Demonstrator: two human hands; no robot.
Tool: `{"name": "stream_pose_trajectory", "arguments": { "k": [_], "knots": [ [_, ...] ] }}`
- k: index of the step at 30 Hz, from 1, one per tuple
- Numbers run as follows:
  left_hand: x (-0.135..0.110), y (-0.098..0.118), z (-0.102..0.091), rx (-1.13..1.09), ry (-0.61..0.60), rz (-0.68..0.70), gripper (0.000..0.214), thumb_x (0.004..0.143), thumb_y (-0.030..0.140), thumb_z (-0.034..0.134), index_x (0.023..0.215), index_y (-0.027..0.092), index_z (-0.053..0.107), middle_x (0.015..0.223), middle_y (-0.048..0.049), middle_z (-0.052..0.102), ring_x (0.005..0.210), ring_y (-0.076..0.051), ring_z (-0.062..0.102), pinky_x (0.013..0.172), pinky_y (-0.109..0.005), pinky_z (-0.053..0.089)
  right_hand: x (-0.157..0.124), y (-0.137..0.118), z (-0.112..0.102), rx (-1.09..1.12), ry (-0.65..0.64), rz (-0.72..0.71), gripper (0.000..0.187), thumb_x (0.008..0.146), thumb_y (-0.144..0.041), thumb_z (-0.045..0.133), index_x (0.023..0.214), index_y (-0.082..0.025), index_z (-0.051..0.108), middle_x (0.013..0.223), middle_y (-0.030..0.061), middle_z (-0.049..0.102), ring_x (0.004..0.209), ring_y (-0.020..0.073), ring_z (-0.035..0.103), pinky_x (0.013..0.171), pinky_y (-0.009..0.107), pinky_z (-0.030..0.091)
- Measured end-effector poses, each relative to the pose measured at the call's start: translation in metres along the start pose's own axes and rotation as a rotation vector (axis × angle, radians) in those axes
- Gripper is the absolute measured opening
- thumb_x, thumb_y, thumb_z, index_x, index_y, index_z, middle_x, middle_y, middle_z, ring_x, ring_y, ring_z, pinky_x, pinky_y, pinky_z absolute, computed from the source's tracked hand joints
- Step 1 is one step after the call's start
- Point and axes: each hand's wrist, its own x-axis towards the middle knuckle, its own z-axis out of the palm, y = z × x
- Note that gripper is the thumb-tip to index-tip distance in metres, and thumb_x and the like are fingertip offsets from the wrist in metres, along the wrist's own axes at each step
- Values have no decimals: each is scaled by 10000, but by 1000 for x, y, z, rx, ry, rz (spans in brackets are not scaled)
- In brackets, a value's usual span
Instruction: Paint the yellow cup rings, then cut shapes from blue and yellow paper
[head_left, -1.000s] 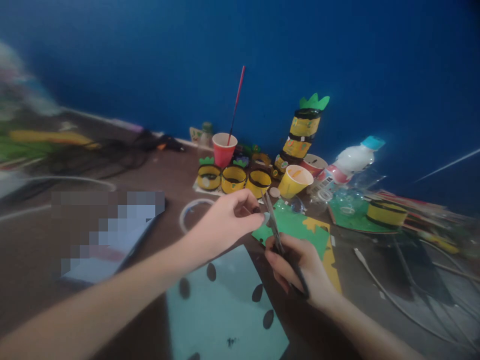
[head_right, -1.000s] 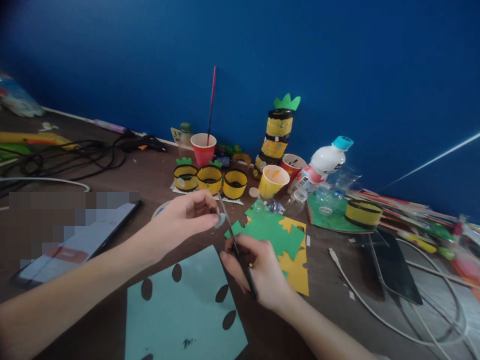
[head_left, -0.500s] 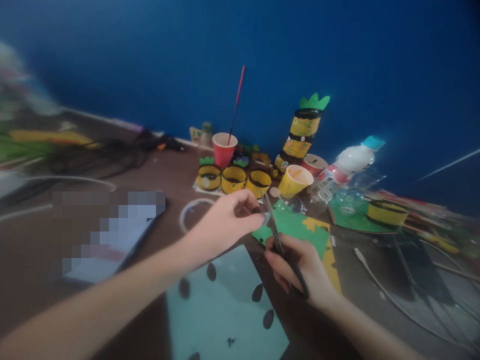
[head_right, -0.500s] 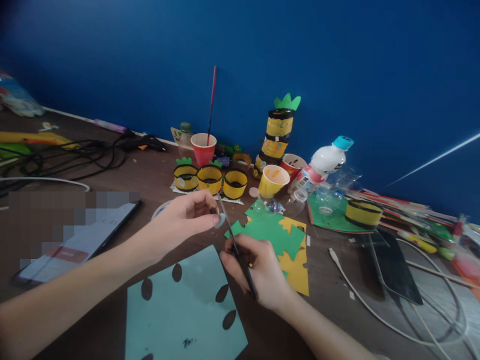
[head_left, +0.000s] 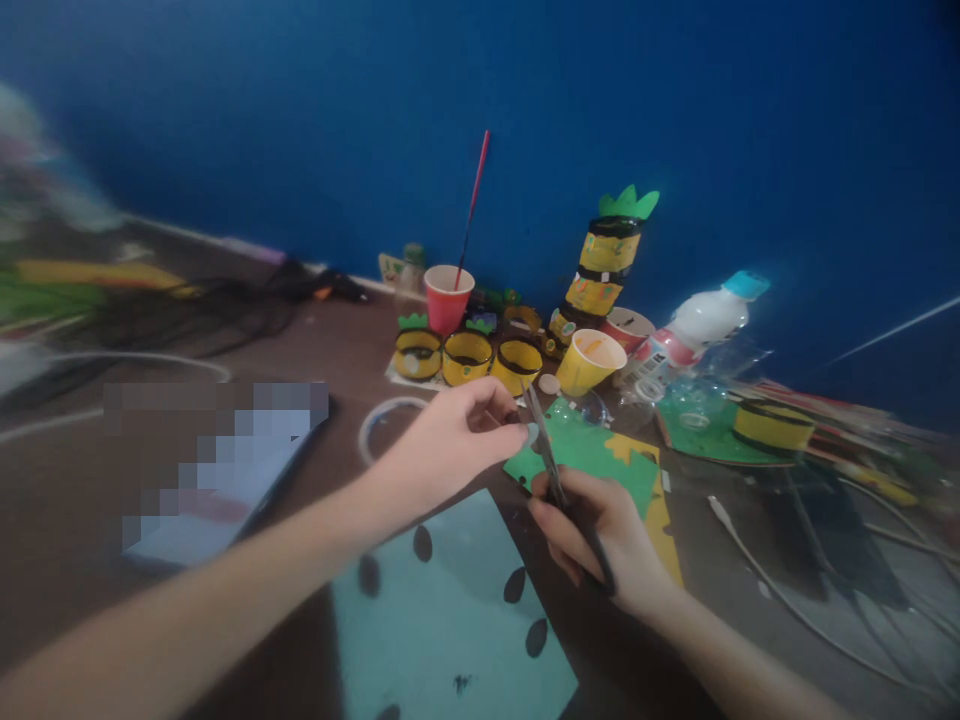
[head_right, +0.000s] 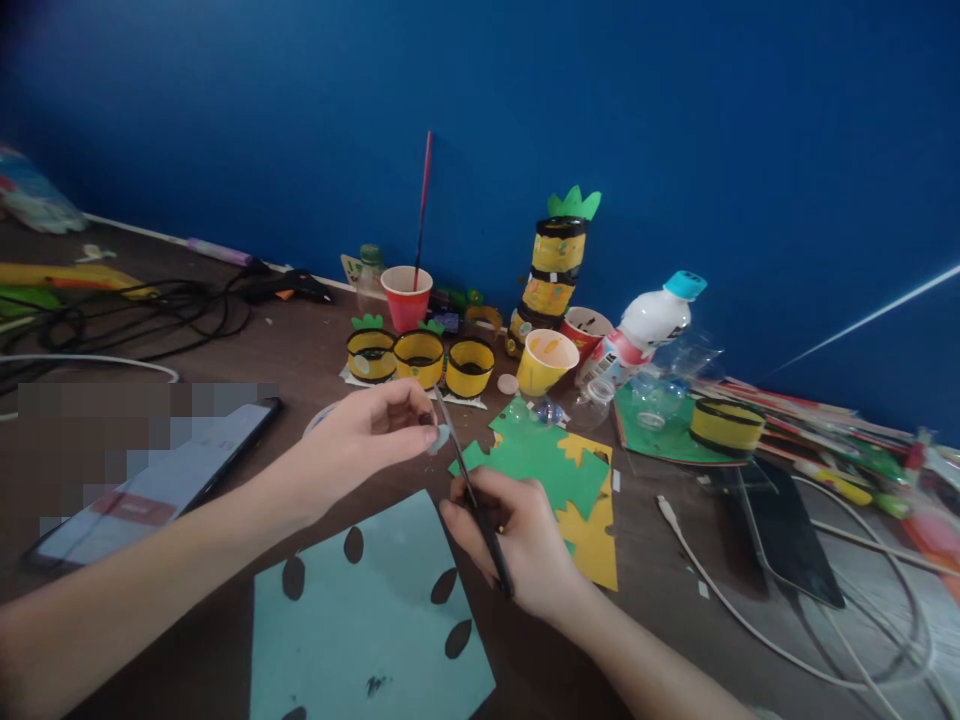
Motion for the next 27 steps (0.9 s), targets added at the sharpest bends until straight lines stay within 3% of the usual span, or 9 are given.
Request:
{"name": "stream_pose_trajectory", "arguments": {
  "k": [9, 13, 21, 27],
  "knots": [
    [0, 1, -1, 41, 24, -7, 101, 751, 295, 568, 751, 210, 512, 707, 44, 533, 661, -108, 496, 615, -254, 374, 3, -2, 1, 1, 8, 20, 239, 822, -375, 555, 716, -174, 483, 407, -89, 366, 294, 51, 360, 309, 170, 232],
    [6, 1, -6, 108, 29, -68, 112, 750, 296, 562, 732, 197, 513, 673, 36, 548, 676, -119, 536, 636, -261, 392, 4, -5, -1, 29, 92, 36, 241, 823, -390, 533, 716, -183, 469, 400, -90, 397, 295, 57, 379, 329, 176, 267],
    [33, -41, -19, 137, -20, -95, 234, 685, 271, 612, 874, 183, 506, 787, -13, 623, 678, -150, 625, 668, -300, 465, 6, -1, -2, 78, 115, -11, 227, 840, -394, 519, 753, -190, 468, 439, -85, 447, 333, 73, 445, 383, 197, 340],
    [34, -50, -14, 203, -7, -69, 177, 702, 313, 591, 805, 179, 536, 703, -6, 620, 680, -176, 638, 652, -292, 465, 8, -2, -1, 124, 119, -3, 218, 842, -387, 521, 775, -185, 473, 444, -88, 441, 335, 73, 437, 387, 202, 332]
  ]
}}
